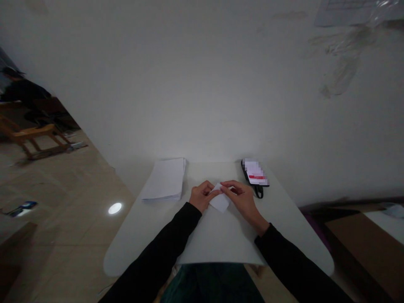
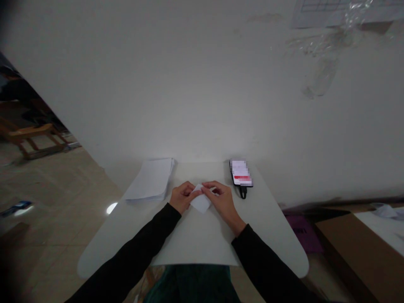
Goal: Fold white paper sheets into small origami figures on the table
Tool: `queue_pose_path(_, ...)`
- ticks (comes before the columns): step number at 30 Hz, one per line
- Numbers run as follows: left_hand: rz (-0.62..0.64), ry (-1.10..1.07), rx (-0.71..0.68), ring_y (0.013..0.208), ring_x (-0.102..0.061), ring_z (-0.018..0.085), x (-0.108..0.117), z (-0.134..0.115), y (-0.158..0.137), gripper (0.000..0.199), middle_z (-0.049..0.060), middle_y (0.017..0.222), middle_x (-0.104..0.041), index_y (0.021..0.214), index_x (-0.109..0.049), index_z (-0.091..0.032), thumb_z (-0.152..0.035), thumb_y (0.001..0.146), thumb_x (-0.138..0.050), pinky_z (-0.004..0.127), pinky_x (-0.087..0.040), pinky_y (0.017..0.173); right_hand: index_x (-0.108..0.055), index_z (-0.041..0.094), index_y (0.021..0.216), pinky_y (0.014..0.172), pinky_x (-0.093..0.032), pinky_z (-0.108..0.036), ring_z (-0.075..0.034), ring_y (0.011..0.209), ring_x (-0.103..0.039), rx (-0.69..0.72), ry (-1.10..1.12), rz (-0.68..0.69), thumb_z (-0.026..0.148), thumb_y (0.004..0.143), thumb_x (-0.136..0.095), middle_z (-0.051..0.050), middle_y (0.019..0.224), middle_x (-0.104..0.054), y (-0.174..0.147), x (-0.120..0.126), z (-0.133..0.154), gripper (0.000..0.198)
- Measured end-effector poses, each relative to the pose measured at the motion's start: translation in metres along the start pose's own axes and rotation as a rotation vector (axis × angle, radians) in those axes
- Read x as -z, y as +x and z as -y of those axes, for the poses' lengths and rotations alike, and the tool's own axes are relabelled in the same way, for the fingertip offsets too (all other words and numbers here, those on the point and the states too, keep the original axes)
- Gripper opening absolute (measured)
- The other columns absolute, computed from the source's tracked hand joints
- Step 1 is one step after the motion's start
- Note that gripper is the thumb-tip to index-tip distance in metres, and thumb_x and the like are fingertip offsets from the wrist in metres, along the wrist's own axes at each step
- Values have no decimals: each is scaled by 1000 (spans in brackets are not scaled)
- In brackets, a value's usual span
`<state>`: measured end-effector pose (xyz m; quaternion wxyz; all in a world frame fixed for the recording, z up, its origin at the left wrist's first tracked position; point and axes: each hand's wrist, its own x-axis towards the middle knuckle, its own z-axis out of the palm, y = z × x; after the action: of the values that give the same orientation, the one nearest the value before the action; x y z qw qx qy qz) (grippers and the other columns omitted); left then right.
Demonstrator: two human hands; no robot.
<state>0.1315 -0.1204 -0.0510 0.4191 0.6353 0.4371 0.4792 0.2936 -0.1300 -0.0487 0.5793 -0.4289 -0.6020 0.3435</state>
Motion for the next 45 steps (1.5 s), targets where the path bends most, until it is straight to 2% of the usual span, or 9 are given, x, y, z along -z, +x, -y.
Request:
queue_pose_path(6,106,150,-121,45,-39,6,4,4,2,34,-7,50,-53,67,-56,-18,-49,70,-70,18,-28,44,-74,21,75,57,-44,-27,-14,60,-54,74,-10,29,35,76,-70,-1,64,-60,-1,0,1,14)
queue_pose_path(13,140,196,-185,42,-32,5,5,3,3,35,-9,44,-44,65,-54,-19,-50,71,-70,19,-25,44,-73,20,76,57,-42,-26,-14,61,-55,-56,138,81,36,73,-73,-1,70,-63,-1,0,-2,16)
queue_pose_path(18,169,128,-108,39,-31,5,1,-4,-1,37,-10,42,-41,62,-51,-19,-50,71,-70,19,-23,40,-73,20,72,55,-38,-25,-12,60,-51,-21,128,109,34,75,-72,0,66,-58,-1,4,5,14)
queue_pose_path(23,217,63,16,31,-38,6,-4,-11,-6,34,-8,44,-50,73,-57,-18,-51,80,-60,19,-27,33,-72,21,69,58,-42,-26,-13,63,-54,-44,185,-8,34,72,-75,0,67,-60,-1,4,6,14)
queue_pose_path(26,103,63,-21,28,-40,6,-2,-8,-3,33,-8,44,-50,79,-60,-17,-50,83,-56,19,-28,30,-74,21,81,62,-49,-28,-16,71,-60,-141,212,-48,39,69,-76,-4,78,-68,1,1,1,21)
queue_pose_path(31,-138,-30,-25,25,-39,5,1,-4,1,32,-9,45,-54,80,-52,-19,-51,84,-55,16,-24,27,-74,15,82,52,-52,-28,-16,59,-60,-334,313,156,48,68,-75,-6,72,-70,0,-5,-6,36)
queue_pose_path(38,118,-159,85,28,-44,5,-4,-3,4,37,-5,51,-59,78,-51,-17,-52,79,-61,16,-27,30,-65,17,62,42,-40,-24,-12,42,-51,-179,201,-45,47,76,-69,1,49,-59,-2,-3,-4,33)
queue_pose_path(41,90,-254,81,33,-49,6,-7,2,7,38,-4,51,-59,81,-52,-16,-53,78,-61,15,-28,32,-60,17,61,39,-38,-24,-12,38,-50,-226,179,25,53,80,-63,0,47,-58,-5,-6,-3,41)
queue_pose_path(45,124,-343,96,43,-59,12,-5,3,11,50,0,60,-65,100,-53,-14,-55,75,-64,20,-43,39,-57,17,59,37,-37,-22,-10,35,-49,-236,196,89,58,84,-54,0,46,-57,-6,-8,-1,48)
